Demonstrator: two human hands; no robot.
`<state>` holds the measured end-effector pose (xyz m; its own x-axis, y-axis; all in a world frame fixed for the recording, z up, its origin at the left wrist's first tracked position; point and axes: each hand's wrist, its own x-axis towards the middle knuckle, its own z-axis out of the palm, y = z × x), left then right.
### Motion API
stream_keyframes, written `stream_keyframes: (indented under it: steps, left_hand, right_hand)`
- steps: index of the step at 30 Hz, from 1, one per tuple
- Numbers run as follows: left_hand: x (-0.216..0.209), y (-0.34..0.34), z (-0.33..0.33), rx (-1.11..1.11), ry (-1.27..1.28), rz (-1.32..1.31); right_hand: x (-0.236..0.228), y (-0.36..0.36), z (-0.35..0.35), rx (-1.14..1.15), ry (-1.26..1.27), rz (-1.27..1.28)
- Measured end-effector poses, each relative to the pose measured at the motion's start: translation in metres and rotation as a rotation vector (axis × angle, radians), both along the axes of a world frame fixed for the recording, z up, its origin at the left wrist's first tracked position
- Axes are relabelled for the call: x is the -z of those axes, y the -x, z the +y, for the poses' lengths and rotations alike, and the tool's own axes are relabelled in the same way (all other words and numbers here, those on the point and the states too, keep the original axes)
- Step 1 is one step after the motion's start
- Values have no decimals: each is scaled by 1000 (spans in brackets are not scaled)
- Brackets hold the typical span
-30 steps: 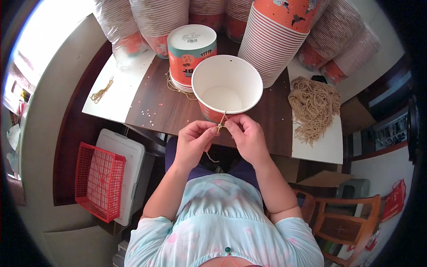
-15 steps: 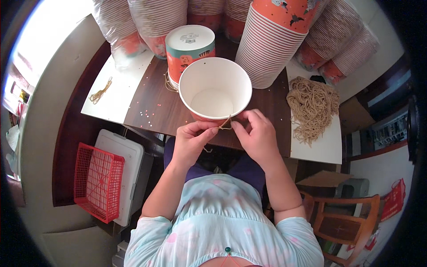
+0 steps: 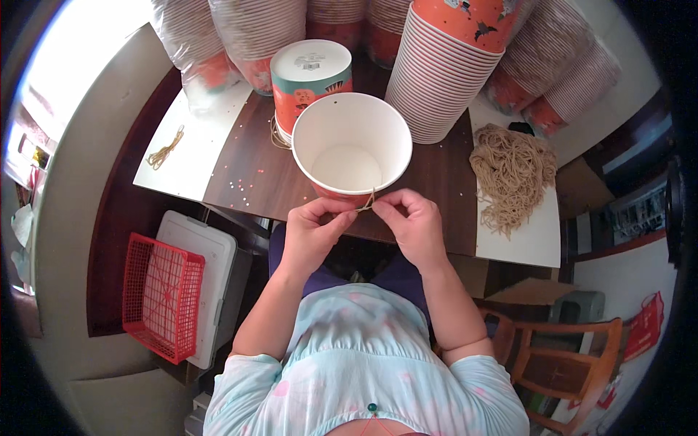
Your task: Bundling paper cups with rubber bands for packaging at a workstation.
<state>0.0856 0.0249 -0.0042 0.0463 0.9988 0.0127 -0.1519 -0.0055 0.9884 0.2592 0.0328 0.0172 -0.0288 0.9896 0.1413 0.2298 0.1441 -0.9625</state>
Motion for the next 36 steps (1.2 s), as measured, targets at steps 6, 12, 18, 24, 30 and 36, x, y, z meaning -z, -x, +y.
stream_keyframes:
  steps: [6, 12, 18, 24, 30, 36]
  left_hand:
    - [-2, 5, 0, 3, -40, 74]
    - [-12, -1, -5, 79, -37, -34]
    - [-20, -7, -10, 75, -85, 33]
    - [-24, -16, -12, -35, -154, 214]
    - [-22, -17, -11, -82, -168, 143]
    - [-36, -12, -11, -44, -141, 93]
  right_hand:
    - [-6, -9, 5, 249, -538, -557]
    - [-12, -6, -2, 47, -246, -210]
    - [-17, -9, -4, 5, -155, -123]
    - [-19, -12, -4, -44, -138, -54]
    - [-29, -11, -7, 121, -694, -556]
    - [-10, 0, 9, 125, -966, -668]
